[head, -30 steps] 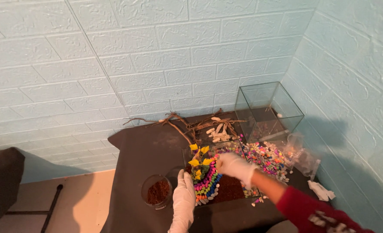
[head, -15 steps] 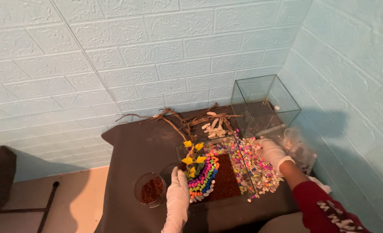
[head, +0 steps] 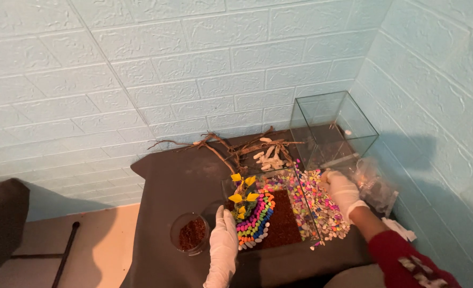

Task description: The person places multicolored pebbles into a glass terrarium by hand, arranging them over a dark substrate next to decorative wood and yellow flowers.

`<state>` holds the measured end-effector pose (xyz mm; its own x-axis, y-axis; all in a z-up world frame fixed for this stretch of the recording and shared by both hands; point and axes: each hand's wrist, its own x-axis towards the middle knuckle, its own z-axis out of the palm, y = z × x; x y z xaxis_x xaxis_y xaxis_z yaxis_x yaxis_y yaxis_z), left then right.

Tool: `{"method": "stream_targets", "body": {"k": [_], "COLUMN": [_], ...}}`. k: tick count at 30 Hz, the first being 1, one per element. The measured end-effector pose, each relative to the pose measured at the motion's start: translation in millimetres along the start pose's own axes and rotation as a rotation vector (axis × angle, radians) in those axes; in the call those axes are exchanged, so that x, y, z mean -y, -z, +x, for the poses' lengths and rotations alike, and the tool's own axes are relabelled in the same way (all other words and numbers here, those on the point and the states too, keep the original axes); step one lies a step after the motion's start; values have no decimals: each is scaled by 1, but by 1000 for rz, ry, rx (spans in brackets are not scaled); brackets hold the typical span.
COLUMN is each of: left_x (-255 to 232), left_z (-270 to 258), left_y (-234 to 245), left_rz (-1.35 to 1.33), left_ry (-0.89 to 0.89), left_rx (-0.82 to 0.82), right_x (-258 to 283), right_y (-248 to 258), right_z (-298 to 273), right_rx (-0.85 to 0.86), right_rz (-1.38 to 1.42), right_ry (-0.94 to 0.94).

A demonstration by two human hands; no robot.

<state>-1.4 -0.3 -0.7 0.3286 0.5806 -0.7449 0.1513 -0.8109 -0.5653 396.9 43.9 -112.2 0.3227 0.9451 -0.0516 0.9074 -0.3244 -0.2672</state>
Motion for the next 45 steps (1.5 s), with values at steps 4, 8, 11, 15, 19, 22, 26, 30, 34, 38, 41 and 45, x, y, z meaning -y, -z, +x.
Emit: {"method": "stream_targets", "body": {"k": [4, 8, 11, 15, 19, 22, 26, 30, 34, 38, 41, 45], "left_x": [-1, 4, 7, 7, 22, 17, 9, 12, 8, 9, 10, 4], "left_z": [1, -10, -18, -19, -40, -33, -22, -23, -17, -19, -22, -10], "left_y": [-1, 5, 9, 11, 23, 19, 12, 14, 11, 12, 13, 8], "left_rz": [11, 10, -7, -50, -78, -87, -78, -62, -59, -71, -53, -51], "left_ry": [-20, -35, -33, -16, -64, -68, -22, -49, -34, -38, -48, -33], "left_rx": [-9, 4, 14, 3, 29, 19, -13, 10, -3, 1, 6, -1], "right_x": [70, 181, 244, 240, 217, 215, 192, 184, 183, 184, 187, 187], "right_y": [87, 181, 203, 76, -34, -23, -84, -141, -147, -137, -128, -121], "right_z": [-41, -103, -137, -82, -24, -29, 8, 36, 38, 26, 18, 15], "right_rx": [-75, 162, 516, 666, 859, 890, 1134, 1270, 1345, 1212, 1200, 1213], "right_rz": [463, 478, 332, 90, -1167, -1488, -1112, -1142, -1162, -1126, -1368, -1338], "right_ry": [-92, -61, -51, 47, 814, 1171, 793, 799, 735, 639, 980, 927]}}
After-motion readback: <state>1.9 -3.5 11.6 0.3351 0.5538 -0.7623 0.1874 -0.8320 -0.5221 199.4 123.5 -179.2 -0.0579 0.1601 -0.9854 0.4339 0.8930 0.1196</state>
